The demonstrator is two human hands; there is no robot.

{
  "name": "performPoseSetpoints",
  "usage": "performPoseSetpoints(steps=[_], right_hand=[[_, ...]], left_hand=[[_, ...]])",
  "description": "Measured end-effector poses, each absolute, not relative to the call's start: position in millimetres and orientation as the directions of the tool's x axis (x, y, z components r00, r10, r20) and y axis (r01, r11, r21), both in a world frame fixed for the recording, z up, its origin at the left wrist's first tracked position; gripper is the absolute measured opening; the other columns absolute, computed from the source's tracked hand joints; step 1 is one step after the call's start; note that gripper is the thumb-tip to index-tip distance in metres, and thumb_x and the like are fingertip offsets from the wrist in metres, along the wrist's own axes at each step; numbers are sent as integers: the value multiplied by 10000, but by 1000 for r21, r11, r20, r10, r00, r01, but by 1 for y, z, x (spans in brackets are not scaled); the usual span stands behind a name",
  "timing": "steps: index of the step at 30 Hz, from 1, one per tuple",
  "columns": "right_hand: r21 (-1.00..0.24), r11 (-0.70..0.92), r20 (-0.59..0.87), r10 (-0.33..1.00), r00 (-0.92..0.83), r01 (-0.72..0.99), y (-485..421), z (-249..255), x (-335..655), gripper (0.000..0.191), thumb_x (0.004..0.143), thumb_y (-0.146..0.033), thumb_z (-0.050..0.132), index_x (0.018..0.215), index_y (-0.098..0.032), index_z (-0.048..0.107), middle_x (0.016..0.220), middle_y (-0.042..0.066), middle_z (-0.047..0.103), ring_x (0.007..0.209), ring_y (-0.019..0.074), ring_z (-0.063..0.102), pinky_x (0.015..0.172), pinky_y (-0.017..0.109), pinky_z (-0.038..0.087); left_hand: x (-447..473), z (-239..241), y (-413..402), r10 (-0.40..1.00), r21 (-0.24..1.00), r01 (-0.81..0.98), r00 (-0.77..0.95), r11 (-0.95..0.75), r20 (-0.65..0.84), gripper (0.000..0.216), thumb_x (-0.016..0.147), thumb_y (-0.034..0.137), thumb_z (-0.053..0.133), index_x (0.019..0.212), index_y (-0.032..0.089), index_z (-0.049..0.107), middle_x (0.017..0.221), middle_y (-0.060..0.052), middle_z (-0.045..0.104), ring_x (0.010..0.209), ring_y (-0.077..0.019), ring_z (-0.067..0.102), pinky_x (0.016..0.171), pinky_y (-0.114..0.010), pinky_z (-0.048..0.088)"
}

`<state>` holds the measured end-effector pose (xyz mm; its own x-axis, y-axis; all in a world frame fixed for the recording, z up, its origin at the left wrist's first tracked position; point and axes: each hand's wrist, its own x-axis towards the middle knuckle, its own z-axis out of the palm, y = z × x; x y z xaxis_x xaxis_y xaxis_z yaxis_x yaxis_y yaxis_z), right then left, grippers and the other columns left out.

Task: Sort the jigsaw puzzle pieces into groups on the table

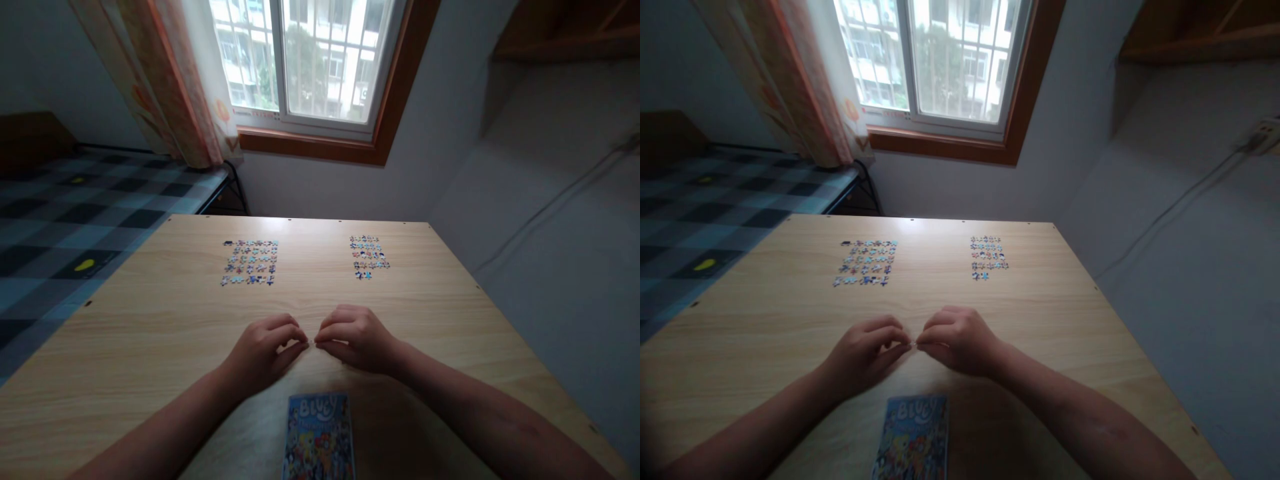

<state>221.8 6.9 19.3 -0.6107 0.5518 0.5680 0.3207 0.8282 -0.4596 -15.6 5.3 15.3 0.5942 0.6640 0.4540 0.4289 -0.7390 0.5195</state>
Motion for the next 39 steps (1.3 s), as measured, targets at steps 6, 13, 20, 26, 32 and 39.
performPoseSetpoints(steps=[6,13,20,26,32,39], right_hand=[[-379,821,592,570,-570,428,24,27,245,135,923,-169,603,843,-211,703,832,30,731,748,157,655,704,277,510],[-134,537,575,727,-376,833,78,23,342,134,901,-197,629,796,-203,712,837,50,726,799,191,661,716,287,471],[-84,450,389,836,-387,889,80,7,360,155,908,-242,633,800,-218,741,860,42,735,816,185,657,711,277,437],[-89,472,330,845,-421,877,82,5,360,168,920,-274,633,826,-231,765,879,36,753,849,192,675,713,275,443],[-137,474,345,846,-406,870,84,-1,364,160,931,-287,634,912,-263,790,957,27,766,876,190,689,742,277,475],[-98,471,350,841,-413,877,92,-9,364,188,968,-314,613,927,-277,793,994,36,761,911,205,671,772,290,479]], left_hand=[[-18,12,9,652,468,460,612,-754,448,127,940,219,599,875,196,706,811,-12,688,624,-78,587,576,-181,453],[-22,8,12,670,484,475,617,-735,413,162,951,228,566,889,196,713,802,-15,688,610,-78,597,559,-175,456],[-22,9,12,675,489,477,614,-730,409,167,951,220,557,890,195,711,777,-13,675,617,-79,595,560,-168,446],[-23,9,12,672,490,473,620,-732,406,187,958,215,536,896,196,712,765,-16,669,627,-86,595,577,-176,445],[-23,6,13,671,484,478,625,-733,398,181,955,218,546,878,200,709,756,-14,663,639,-95,593,592,-189,441],[-21,8,12,675,493,477,625,-728,392,190,951,214,545,861,204,712,763,-17,674,660,-101,614,607,-190,452]])
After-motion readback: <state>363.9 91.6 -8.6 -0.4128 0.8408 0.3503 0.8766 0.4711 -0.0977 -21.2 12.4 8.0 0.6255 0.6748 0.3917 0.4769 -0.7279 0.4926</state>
